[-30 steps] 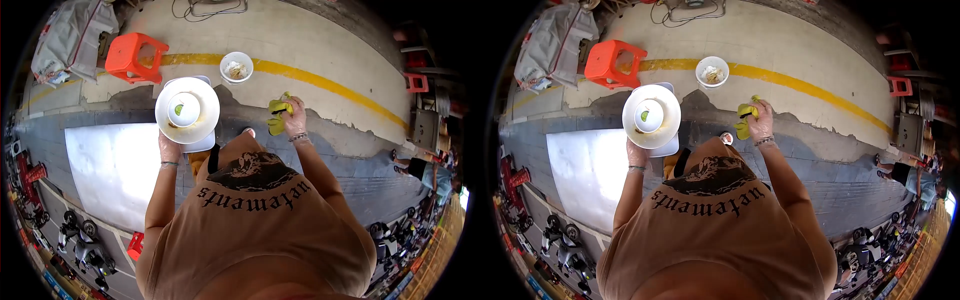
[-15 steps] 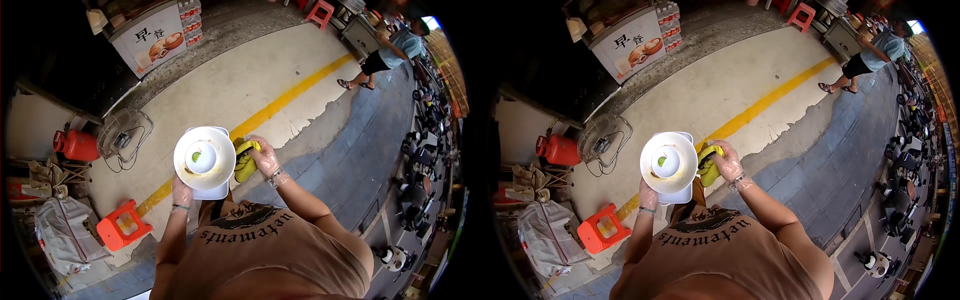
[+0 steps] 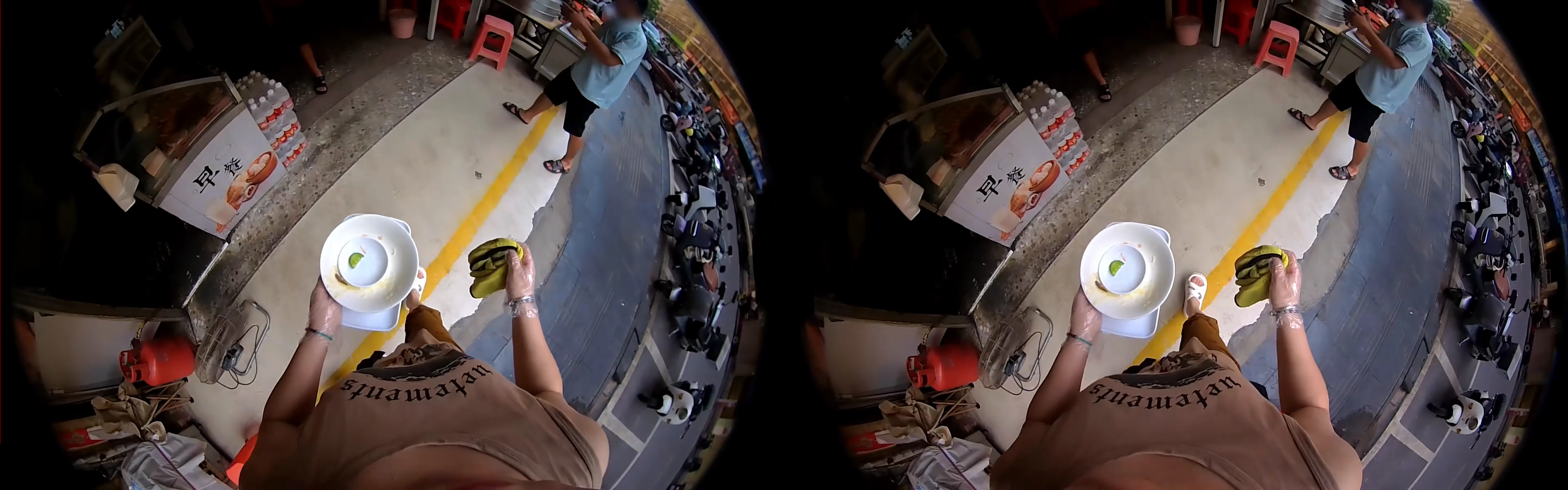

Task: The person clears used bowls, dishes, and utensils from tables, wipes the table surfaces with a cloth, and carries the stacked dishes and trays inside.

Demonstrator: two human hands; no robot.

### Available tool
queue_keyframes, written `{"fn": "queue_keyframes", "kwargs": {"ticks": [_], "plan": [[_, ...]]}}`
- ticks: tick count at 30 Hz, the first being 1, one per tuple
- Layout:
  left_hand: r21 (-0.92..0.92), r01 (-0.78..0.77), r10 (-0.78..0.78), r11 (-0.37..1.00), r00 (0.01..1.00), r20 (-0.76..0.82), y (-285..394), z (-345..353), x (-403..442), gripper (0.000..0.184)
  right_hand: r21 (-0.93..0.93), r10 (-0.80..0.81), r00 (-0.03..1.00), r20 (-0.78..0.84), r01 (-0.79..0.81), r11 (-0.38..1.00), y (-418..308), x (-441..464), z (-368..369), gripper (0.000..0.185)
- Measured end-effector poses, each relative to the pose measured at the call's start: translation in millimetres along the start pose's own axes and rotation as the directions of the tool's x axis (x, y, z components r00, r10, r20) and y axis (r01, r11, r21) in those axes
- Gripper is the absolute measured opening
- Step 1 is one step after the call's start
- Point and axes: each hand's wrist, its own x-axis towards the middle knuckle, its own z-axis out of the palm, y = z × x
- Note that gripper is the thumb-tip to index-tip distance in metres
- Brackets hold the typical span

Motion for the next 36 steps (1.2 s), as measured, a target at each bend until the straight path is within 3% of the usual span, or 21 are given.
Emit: {"fn": "queue_keyframes", "kwargs": {"ticks": [2, 4, 6, 8, 9, 12, 14, 16, 18, 23, 25, 29, 31, 33, 34, 36], "plan": [[0.059, -0.009, 0.010, 0.998, 1.000, -0.013, 4, 5, 55, 0.033, -0.007, -0.020, 0.999, 0.027, 0.020, 1.000, 3, 56, 20, 0.017], [0.297, -0.085, 0.061, 0.951, 0.994, 0.090, 18, 29, 106, 0.032, 0.044, -0.026, 0.997, 0.068, 0.024, 0.999, -5, 120, 51, 0.017], [0.218, -0.075, 0.066, 0.973, 0.997, 0.050, 37, 60, 152, 0.030, 0.127, -0.042, 0.989, 0.143, 0.024, 0.992, -5, 178, 85, 0.017], [0.390, -0.089, 0.110, 0.916, 0.993, -0.031, 55, 87, 194, 0.031, 0.081, -0.034, 0.986, 0.165, 0.021, 0.997, -8, 230, 124, 0.017], [0.385, -0.085, 0.110, 0.919, 0.993, -0.043, 62, 90, 219, 0.031, 0.072, -0.003, 0.971, 0.238, -0.014, 0.997, -20, 252, 146, 0.017], [0.500, -0.157, 0.162, 0.852, 0.986, 0.033, 90, 86, 292, 0.035, 0.037, -0.022, 0.949, 0.315, 0.011, 0.999, -36, 315, 215, 0.018], [0.766, -0.146, 0.196, 0.626, 0.980, 0.027, 117, 87, 335, 0.037, 0.094, -0.024, 0.940, 0.341, -0.008, 0.996, -49, 352, 263, 0.017], [0.782, -0.131, 0.221, 0.610, 0.975, -0.009, 140, 79, 383, 0.036, 0.157, -0.027, 0.923, 0.383, -0.036, 0.987, -48, 391, 308, 0.019], [0.675, -0.142, 0.216, 0.724, 0.976, -0.027, 168, 71, 435, 0.034, 0.244, -0.003, 0.930, 0.368, -0.094, 0.965, -56, 424, 357, 0.015], [0.728, -0.169, 0.267, 0.664, 0.963, -0.021, 248, 58, 547, 0.030, 0.170, 0.038, 0.902, 0.430, -0.122, 0.978, -63, 506, 483, 0.016], [0.571, -0.167, 0.243, 0.804, 0.968, -0.058, 282, 59, 594, 0.033, 0.136, 0.003, 0.881, 0.473, -0.076, 0.988, -62, 540, 537, 0.017], [0.631, -0.165, 0.266, 0.758, 0.962, -0.069, 326, 24, 688, 0.033, 0.183, -0.019, 0.848, 0.529, -0.092, 0.979, -62, 596, 635, 0.017], [0.757, -0.164, 0.310, 0.633, 0.949, -0.053, 360, 37, 721, 0.032, 0.131, 0.048, 0.828, 0.559, -0.145, 0.981, -72, 621, 674, 0.018], [0.792, -0.235, 0.390, 0.564, 0.921, -0.004, 368, 17, 771, 0.032, 0.028, 0.003, 0.812, 0.584, -0.024, 0.999, -68, 654, 706, 0.022], [0.782, -0.253, 0.377, 0.570, 0.926, 0.026, 374, 15, 800, 0.032, 0.034, 0.009, 0.807, 0.591, -0.036, 0.999, -67, 670, 720, 0.022], [0.715, -0.088, 0.232, 0.694, 0.967, -0.107, 386, 13, 844, 0.033, -0.019, 0.071, 0.731, 0.679, -0.079, 0.997, -53, 724, 751, 0.024]]}}
